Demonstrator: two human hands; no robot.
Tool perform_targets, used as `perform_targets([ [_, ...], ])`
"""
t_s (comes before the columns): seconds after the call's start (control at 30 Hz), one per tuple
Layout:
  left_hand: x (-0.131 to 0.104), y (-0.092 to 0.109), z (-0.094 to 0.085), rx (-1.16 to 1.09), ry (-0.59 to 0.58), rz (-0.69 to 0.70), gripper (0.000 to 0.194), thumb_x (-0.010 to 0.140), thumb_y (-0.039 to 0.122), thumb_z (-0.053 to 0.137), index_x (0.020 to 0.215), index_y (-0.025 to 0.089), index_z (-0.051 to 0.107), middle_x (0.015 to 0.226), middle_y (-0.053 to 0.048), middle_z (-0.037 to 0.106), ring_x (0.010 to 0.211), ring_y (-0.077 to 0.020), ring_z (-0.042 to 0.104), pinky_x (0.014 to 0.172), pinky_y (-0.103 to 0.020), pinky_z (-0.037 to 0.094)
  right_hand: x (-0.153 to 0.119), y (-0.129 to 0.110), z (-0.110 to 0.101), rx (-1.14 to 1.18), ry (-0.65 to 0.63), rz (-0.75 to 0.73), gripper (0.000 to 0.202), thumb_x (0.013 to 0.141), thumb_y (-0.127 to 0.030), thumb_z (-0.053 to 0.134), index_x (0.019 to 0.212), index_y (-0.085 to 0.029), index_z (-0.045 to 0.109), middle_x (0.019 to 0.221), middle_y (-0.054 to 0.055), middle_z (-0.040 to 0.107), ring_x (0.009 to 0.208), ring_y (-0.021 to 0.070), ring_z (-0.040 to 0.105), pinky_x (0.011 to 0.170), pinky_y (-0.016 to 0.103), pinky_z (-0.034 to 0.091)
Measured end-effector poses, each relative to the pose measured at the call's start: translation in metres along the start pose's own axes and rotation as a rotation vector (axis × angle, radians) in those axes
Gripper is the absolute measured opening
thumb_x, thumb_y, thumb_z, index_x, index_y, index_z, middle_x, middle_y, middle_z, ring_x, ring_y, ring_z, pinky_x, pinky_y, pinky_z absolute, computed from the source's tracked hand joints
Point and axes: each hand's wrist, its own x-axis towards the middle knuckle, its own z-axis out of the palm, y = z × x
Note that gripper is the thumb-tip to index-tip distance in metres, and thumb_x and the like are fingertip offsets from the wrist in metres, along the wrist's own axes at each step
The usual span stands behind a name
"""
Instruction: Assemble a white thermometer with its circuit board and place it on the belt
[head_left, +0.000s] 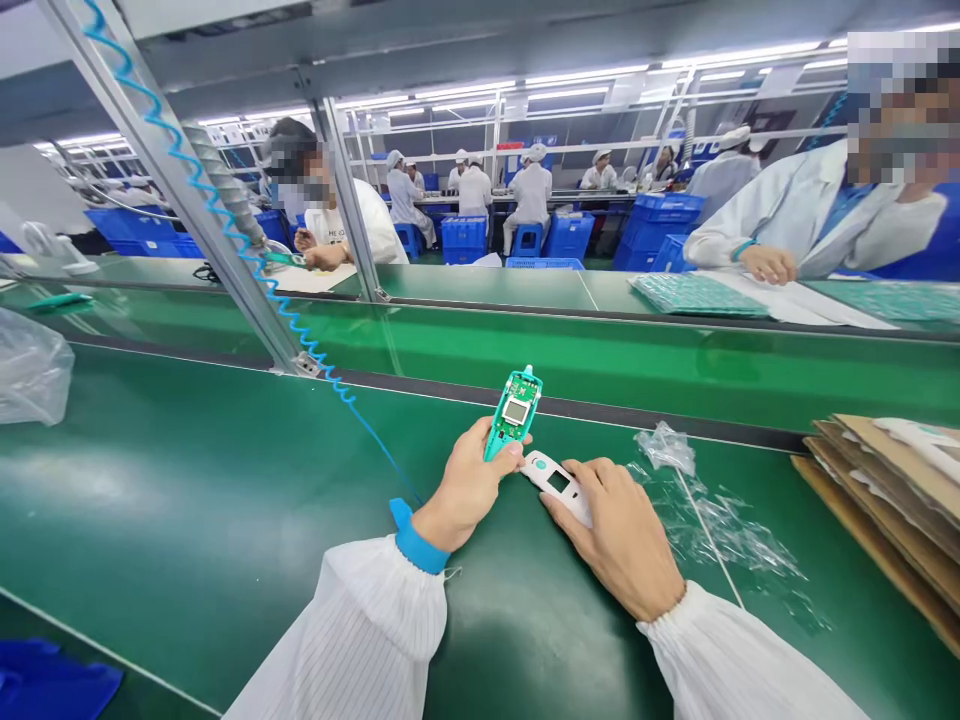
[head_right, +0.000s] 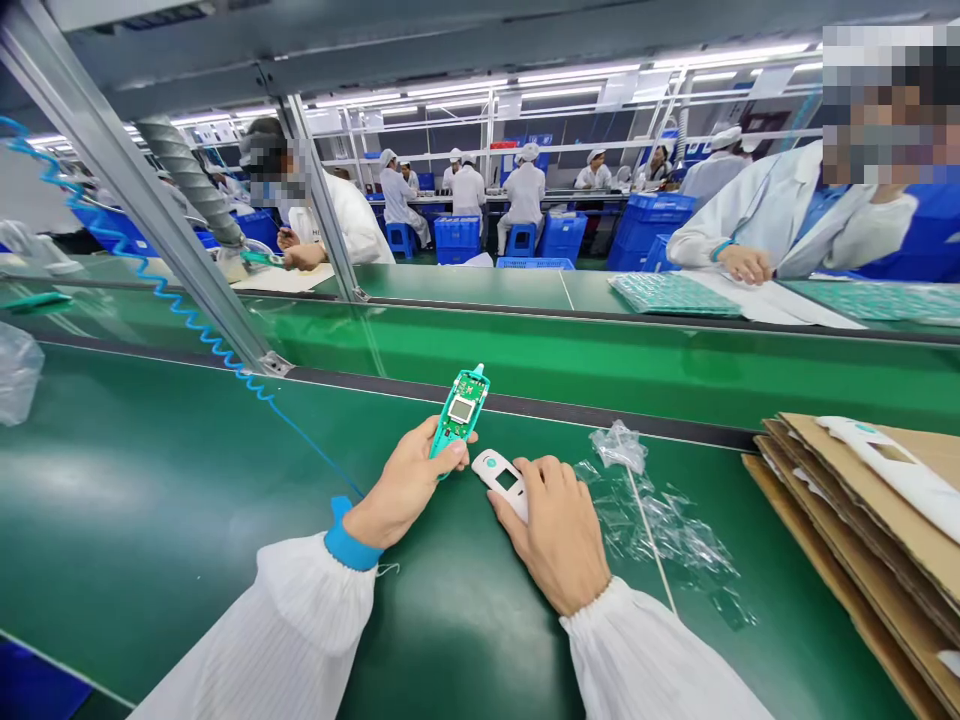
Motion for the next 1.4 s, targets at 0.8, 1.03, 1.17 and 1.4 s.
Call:
perform_targets([
  [0.8,-0.014,-0.015,0.019,0.378,-0.153,0.170,0.046,0.096,0.040,0.059,0.139,0.025,0.057,0.136,-0.005,0.065,0.122,-0.0223,0.060,0.104,-0.035,0.046,0.014,-0.017,-0.028,1.590,-0.206,0.535,0.043,0.092,-0.056,0.064,0.119,-0.023,0.071,0.126,0.008,0.068,0.118,0.0233,0.060,0.104,0.039,0.046],
  [1.03,-0.022,-0.005,0.024,0.496,-0.157,0.209,0.038,0.094,0.037,0.063,0.132,0.032,0.066,0.130,0.000,0.070,0.111,-0.0213,0.063,0.094,-0.033,0.049,0.010,-0.011,-0.022,1.577,-0.150,0.551,0.043,0.087,-0.053,0.072,0.116,-0.021,0.071,0.124,0.009,0.070,0.117,0.0242,0.063,0.109,0.043,0.044],
  [1.17,-0.025,0.000,0.024,0.547,-0.168,0.201,0.039,0.094,0.038,0.064,0.132,0.034,0.066,0.126,0.001,0.072,0.106,-0.0201,0.064,0.094,-0.033,0.048,0.009,-0.009,-0.021,1.522,-0.113,0.573,0.047,0.082,-0.054,0.077,0.112,-0.020,0.071,0.123,0.010,0.070,0.117,0.0256,0.063,0.110,0.043,0.043],
  [1.4,-0.028,-0.005,0.028,0.667,-0.205,0.261,0.044,0.096,0.033,0.059,0.139,0.025,0.055,0.127,-0.004,0.069,0.104,-0.0202,0.065,0.090,-0.031,0.047,0.013,-0.006,-0.020,1.529,-0.089,0.599,0.049,0.081,-0.062,0.074,0.107,-0.021,0.069,0.116,0.010,0.072,0.112,0.0254,0.064,0.102,0.041,0.049],
])
